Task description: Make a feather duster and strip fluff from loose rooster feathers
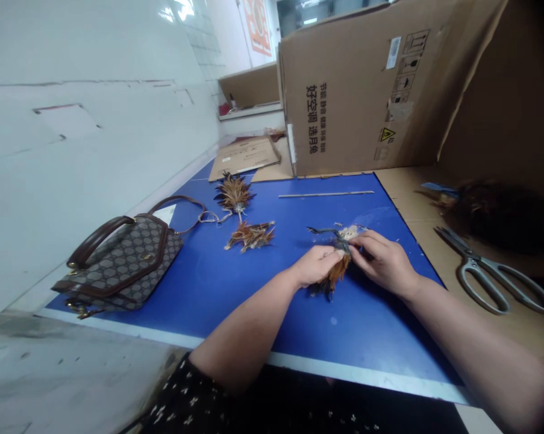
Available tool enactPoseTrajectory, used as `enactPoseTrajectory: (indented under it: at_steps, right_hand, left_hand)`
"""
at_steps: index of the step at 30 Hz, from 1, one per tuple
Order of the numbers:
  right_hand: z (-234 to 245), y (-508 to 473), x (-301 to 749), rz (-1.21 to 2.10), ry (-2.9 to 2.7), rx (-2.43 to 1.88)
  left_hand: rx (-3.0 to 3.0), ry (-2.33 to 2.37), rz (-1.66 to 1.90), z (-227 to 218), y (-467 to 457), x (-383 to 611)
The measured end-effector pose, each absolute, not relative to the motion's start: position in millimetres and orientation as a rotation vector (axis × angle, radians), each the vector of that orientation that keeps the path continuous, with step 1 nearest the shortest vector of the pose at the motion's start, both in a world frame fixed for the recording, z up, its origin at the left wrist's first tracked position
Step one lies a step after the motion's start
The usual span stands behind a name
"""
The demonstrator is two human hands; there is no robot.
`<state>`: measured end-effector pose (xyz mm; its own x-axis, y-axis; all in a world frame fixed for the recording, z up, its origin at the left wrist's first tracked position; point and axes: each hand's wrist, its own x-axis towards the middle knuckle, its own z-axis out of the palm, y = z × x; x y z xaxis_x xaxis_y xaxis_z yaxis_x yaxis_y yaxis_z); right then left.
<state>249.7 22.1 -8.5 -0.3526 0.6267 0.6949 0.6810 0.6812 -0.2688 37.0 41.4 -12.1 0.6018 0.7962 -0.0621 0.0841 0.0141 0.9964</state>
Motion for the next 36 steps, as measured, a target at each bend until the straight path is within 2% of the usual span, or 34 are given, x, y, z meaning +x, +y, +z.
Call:
enactPoseTrajectory:
  at_steps: [13,17,29,36]
  right_hand:
    - [-2,20,250,0.057,-2.097,-0.977]
    - [-1,22,253,-0.045,-2.185,-1.041]
    - [-6,21,245,-0.276,-2.227,-1.100]
    - [5,16,254,-0.204,-2.178,-1.000]
  left_hand:
    - [1.560,0.729,0.516,-7,41,29]
    - [1.590,0.707,0.473,-8,39,33]
    - [1.471,0.834,0.799,-16,38,47]
    - [1.014,0.893,1.023,-10,44,52]
